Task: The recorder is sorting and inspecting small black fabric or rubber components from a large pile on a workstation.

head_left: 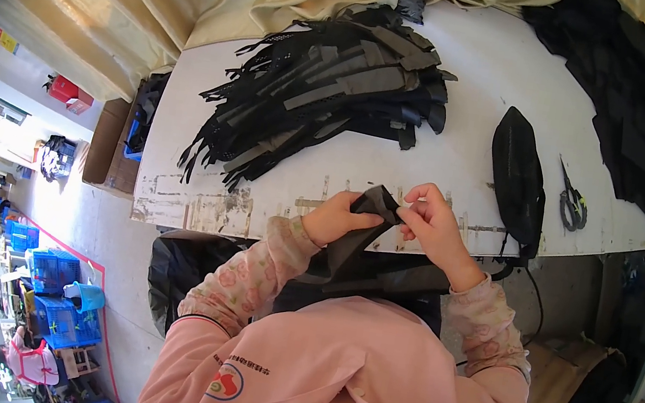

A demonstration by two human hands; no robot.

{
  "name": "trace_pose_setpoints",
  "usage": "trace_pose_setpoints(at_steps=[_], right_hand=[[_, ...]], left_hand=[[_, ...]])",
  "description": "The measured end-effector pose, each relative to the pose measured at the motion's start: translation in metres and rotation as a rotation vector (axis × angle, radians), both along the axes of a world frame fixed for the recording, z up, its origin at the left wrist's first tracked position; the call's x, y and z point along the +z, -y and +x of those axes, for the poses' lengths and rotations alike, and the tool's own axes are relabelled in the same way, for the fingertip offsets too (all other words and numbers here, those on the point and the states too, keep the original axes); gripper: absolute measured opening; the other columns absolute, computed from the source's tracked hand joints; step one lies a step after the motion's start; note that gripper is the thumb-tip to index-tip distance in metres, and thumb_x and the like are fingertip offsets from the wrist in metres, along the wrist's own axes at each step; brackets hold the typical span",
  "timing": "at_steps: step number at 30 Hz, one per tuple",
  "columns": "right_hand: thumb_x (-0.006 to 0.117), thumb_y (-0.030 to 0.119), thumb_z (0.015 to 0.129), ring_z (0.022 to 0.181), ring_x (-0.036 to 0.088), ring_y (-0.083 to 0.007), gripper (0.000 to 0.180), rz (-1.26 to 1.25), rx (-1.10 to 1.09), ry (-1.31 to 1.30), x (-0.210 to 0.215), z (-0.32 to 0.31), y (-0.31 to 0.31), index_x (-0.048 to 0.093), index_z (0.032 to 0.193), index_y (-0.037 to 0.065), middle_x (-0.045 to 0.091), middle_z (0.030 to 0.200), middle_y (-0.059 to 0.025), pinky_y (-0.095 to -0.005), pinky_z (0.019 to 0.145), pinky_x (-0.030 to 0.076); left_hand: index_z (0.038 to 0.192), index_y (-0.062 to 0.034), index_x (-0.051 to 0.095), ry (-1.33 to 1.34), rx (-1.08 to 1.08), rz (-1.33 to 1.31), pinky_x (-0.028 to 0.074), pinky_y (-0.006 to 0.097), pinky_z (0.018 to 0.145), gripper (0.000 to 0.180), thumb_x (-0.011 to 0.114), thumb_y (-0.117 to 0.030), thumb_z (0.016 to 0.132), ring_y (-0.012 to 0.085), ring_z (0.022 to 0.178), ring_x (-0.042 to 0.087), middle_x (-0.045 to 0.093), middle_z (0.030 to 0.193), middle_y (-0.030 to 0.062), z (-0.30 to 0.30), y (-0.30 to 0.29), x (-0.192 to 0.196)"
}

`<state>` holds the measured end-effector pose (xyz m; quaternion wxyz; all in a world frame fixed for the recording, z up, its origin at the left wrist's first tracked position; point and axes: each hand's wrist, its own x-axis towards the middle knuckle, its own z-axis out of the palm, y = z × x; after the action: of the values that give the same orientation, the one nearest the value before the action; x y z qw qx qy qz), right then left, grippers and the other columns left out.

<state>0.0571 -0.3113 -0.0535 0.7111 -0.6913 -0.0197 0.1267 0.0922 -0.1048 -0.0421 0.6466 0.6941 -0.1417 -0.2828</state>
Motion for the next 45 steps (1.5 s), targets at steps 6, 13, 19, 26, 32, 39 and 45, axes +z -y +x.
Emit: trace_pose_setpoints(at_steps=[6, 13, 19, 26, 32, 39, 45], right_hand=[[0.067, 0.014, 0.084, 0.064, 0.048, -0.0083, 0.016, -0.383, -0.01, 0.485, 0.008, -0.007, -0.007, 0.056, 0.083, 0.002, 0.055, 0.072, -0.0014, -0.0262, 0.06, 0.041], [0.065, 0.016, 0.085, 0.062, 0.045, -0.0082, 0.018, -0.089, -0.019, 0.095, -0.002, 0.003, 0.004, 0.058, 0.076, 0.001, 0.053, 0.067, -0.0018, -0.0249, 0.057, 0.039], [0.07, 0.03, 0.076, 0.064, 0.058, -0.0323, 0.032, -0.961, 0.487, 0.178, -0.023, -0.054, 0.066, 0.058, 0.07, 0.001, 0.058, 0.066, -0.017, -0.0402, 0.058, 0.046], [0.068, 0.04, 0.075, 0.07, 0.061, -0.0364, 0.039, -1.12, 0.402, 0.15, 0.022, -0.027, 0.06, 0.063, 0.076, 0.002, 0.063, 0.071, -0.0171, -0.045, 0.062, 0.047], [0.062, 0.04, 0.088, 0.067, 0.057, -0.0146, 0.036, 0.024, -0.169, -0.069, -0.02, 0.111, 0.029, 0.056, 0.1, 0.006, 0.059, 0.08, -0.0046, -0.0277, 0.057, 0.046], [0.067, 0.023, 0.086, 0.084, 0.054, -0.0121, 0.036, 0.298, -0.433, -0.054, -0.051, 0.171, 0.024, 0.05, 0.112, 0.005, 0.058, 0.095, -0.0082, -0.0265, 0.067, 0.047], [0.068, 0.014, 0.082, 0.078, 0.061, -0.0186, 0.042, 0.046, -0.197, 0.167, -0.064, 0.074, -0.013, 0.045, 0.116, 0.006, 0.061, 0.084, -0.0099, -0.0285, 0.069, 0.048]], left_hand=[[0.095, 0.0012, 0.066, -0.442, 0.085, 0.027, 0.047, 0.024, 0.061, 0.026, 0.067, -0.023, 0.085, 0.0105, 0.065, 0.058, 0.065, 0.078, 0.0046, -0.006, 0.004, 0.006], [0.097, -0.0004, 0.066, -0.416, 0.025, -0.022, 0.047, 0.025, 0.062, 0.033, 0.069, -0.031, 0.084, 0.0111, 0.067, 0.059, 0.066, 0.08, 0.0045, -0.01, 0.007, -0.001], [0.097, -0.0069, 0.065, 0.373, -0.307, 0.405, 0.047, 0.031, 0.067, 0.025, 0.07, -0.026, 0.082, 0.0182, 0.074, 0.059, 0.059, 0.079, 0.009, -0.011, -0.009, -0.036], [0.118, -0.0109, 0.054, 1.264, 0.493, 0.813, 0.038, 0.045, 0.094, 0.047, 0.071, -0.018, 0.074, 0.0307, 0.113, 0.048, 0.052, 0.122, 0.0084, 0.131, -0.045, -0.012], [0.108, -0.0112, 0.058, 1.072, 0.326, 0.98, 0.039, 0.045, 0.09, 0.042, 0.074, -0.013, 0.069, 0.0313, 0.105, 0.051, 0.055, 0.106, 0.0104, 0.171, -0.044, -0.014], [0.103, -0.0105, 0.055, 0.974, 0.12, 0.569, 0.043, 0.043, 0.08, 0.041, 0.073, -0.008, 0.066, 0.0353, 0.097, 0.05, 0.052, 0.094, 0.013, 0.077, -0.038, -0.015], [0.117, -0.0018, 0.049, 0.822, 0.188, 0.339, 0.045, 0.033, 0.085, 0.045, 0.071, -0.018, 0.08, 0.0216, 0.096, 0.056, 0.056, 0.109, 0.0152, 0.029, -0.018, -0.042]])
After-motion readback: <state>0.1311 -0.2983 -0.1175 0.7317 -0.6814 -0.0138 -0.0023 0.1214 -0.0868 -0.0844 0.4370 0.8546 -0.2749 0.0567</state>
